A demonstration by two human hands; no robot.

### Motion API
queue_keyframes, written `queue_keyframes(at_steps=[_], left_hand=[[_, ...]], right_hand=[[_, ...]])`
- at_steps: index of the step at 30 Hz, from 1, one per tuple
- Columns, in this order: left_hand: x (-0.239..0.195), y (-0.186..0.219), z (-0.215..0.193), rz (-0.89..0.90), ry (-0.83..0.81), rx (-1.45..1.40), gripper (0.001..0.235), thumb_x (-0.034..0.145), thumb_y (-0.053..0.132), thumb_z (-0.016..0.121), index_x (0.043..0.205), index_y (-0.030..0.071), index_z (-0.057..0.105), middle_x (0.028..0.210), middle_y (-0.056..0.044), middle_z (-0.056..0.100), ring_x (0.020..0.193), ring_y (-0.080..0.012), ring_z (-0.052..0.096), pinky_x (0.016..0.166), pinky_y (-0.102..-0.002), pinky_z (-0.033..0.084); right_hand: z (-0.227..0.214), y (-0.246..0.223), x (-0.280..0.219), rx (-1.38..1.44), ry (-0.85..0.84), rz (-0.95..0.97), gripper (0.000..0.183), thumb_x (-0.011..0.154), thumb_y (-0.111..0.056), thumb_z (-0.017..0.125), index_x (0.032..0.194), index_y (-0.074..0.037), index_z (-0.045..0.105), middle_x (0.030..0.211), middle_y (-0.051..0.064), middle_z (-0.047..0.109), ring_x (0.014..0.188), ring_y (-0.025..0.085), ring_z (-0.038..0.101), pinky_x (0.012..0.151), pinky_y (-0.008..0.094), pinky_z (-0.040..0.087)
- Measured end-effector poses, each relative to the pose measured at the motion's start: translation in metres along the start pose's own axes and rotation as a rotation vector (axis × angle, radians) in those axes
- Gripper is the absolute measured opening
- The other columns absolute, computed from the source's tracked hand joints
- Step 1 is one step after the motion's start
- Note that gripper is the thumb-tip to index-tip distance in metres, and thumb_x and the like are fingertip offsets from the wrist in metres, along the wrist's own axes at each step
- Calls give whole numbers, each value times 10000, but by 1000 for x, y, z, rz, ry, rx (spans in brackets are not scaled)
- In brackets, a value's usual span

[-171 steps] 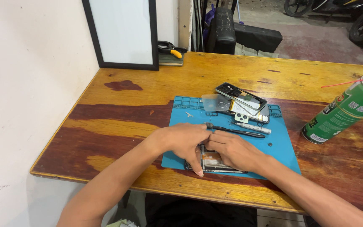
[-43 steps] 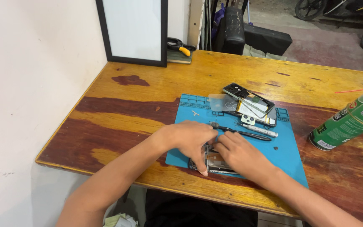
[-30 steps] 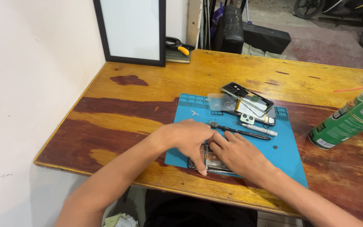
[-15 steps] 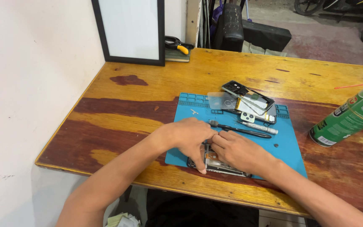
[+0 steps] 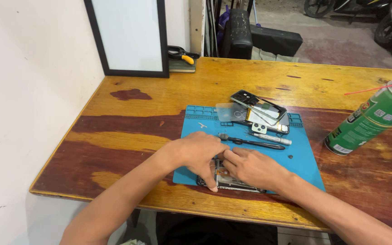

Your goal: The person disassembles a smartphone on a blue mat, using tweezers and a screwdriver to remove screws and internal components. They then use a compressed air can to clean the interior and continue adjusting parts with tweezers.

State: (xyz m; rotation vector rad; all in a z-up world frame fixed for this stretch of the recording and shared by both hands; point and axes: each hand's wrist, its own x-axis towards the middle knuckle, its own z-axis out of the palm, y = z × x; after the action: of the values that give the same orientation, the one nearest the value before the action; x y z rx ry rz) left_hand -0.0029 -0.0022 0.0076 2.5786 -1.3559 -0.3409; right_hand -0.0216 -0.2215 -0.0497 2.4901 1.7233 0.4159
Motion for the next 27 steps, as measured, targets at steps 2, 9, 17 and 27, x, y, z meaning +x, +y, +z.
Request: queue_keyframes(at_steps=[2, 9, 17, 27], left_hand=[[1, 1, 1, -57, -58, -12, 705, 486, 533, 928, 961, 84, 664, 831, -56, 738, 848, -303, 718, 733, -414, 548], [-3, -5, 2, -69, -118, -117, 715, 522, 564, 854, 993, 66, 651, 854, -55, 784, 878, -260, 751, 742, -389, 569], [1, -21, 13, 61, 35, -98, 813, 575, 608, 865, 1028, -12, 598, 1016, -124, 637, 913, -310, 672, 727, -410, 522], [5, -38, 21, 116, 186, -59, 768, 682, 675, 820, 1014, 14, 612, 1046, -124, 630, 973, -335, 611, 817, -419, 499]], right_hand=[[0, 1, 0, -21, 36, -5, 336, 833, -212, 662, 1028, 61, 661, 1007, 120, 582, 904, 249, 627, 650, 356, 574], [-8, 1, 4, 39, -11, 36, 194, 819, -188, 683, 867, -20, 601, 934, 114, 566, 874, 259, 608, 745, 376, 546], [-24, 16, 3, 99, 201, 76, 240, 821, -217, 754, 904, -11, 664, 902, 87, 603, 828, 265, 588, 750, 383, 498], [-11, 23, 5, 114, 180, 128, 219, 854, -166, 700, 1003, -7, 686, 926, 82, 615, 876, 256, 597, 785, 373, 500]])
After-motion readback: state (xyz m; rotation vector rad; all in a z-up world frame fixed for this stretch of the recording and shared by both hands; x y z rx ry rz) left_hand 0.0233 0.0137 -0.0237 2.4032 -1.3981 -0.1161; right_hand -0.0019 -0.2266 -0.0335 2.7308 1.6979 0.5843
